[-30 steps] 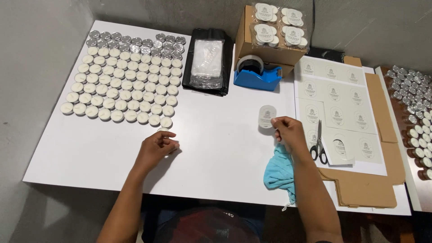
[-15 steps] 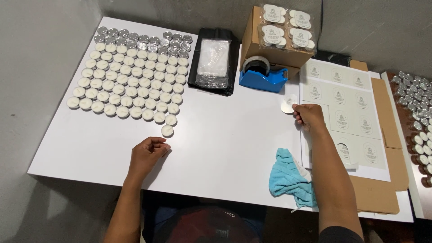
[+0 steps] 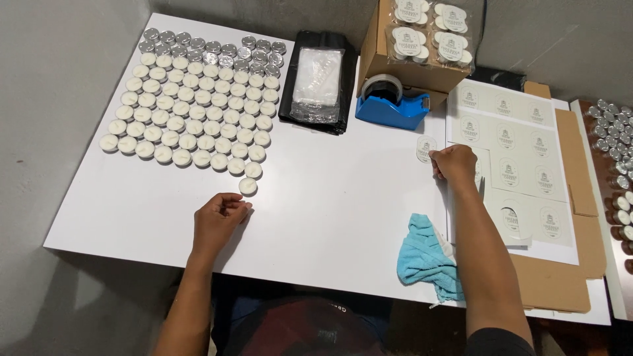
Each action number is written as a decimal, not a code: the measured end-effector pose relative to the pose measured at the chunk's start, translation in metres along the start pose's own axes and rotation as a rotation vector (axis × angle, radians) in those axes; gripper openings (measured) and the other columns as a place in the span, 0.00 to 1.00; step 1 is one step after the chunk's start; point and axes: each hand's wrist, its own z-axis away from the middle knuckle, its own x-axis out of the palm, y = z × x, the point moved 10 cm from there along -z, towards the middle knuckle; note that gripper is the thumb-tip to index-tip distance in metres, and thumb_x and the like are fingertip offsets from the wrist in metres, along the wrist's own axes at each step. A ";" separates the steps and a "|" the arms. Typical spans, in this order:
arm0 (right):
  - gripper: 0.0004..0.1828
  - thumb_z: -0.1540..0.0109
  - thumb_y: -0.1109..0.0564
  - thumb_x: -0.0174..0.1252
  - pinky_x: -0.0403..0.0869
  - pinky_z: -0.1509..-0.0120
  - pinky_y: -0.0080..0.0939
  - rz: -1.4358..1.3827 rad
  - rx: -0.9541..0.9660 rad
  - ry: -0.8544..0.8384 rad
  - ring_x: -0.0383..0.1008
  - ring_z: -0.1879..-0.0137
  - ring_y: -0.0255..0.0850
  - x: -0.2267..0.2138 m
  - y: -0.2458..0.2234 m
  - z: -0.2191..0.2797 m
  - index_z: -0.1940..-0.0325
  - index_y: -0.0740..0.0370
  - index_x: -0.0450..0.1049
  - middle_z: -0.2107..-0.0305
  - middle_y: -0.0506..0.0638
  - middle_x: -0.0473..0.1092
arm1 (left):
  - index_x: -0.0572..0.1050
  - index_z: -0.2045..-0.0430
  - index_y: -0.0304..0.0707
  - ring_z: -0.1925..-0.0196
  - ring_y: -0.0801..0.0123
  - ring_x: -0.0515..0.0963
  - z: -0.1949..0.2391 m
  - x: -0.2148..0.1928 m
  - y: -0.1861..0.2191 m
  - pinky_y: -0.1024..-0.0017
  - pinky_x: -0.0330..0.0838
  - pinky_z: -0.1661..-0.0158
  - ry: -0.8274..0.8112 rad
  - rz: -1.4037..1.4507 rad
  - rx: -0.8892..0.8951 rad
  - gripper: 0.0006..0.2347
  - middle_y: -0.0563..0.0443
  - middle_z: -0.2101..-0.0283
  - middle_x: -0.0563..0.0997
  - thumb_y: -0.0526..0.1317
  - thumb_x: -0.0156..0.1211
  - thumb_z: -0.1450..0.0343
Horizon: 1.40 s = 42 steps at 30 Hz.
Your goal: Cutting labels, cleaning tea light candles with a cloth, and placing them into small plastic bags for packaging.
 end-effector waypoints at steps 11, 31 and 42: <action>0.11 0.35 0.59 0.58 0.74 0.64 0.46 0.149 -0.140 -0.060 0.77 0.68 0.48 -0.020 -0.030 0.046 0.52 0.66 0.79 0.72 0.58 0.75 | 0.72 0.48 0.24 0.73 0.60 0.80 -0.014 0.000 0.018 0.67 0.80 0.72 0.111 -0.161 -0.002 0.22 0.35 0.67 0.78 0.38 0.73 0.32; 0.06 0.33 0.54 0.51 0.71 0.56 0.38 -0.056 -0.342 -0.433 0.74 0.62 0.37 -0.054 0.022 0.206 0.57 0.58 0.69 0.64 0.46 0.73 | 0.76 0.55 0.41 0.67 0.69 0.74 -0.029 0.012 -0.005 0.66 0.71 0.59 0.204 -0.423 0.124 0.23 0.59 0.73 0.72 0.54 0.72 0.36; 0.10 0.31 0.51 0.58 0.65 0.63 0.33 -0.526 -0.258 -0.029 0.61 0.66 0.31 -0.105 0.021 0.196 0.59 0.55 0.65 0.71 0.42 0.63 | 0.76 0.56 0.43 0.66 0.69 0.74 -0.024 0.010 0.002 0.67 0.69 0.59 0.171 -0.386 0.068 0.21 0.59 0.71 0.72 0.53 0.71 0.36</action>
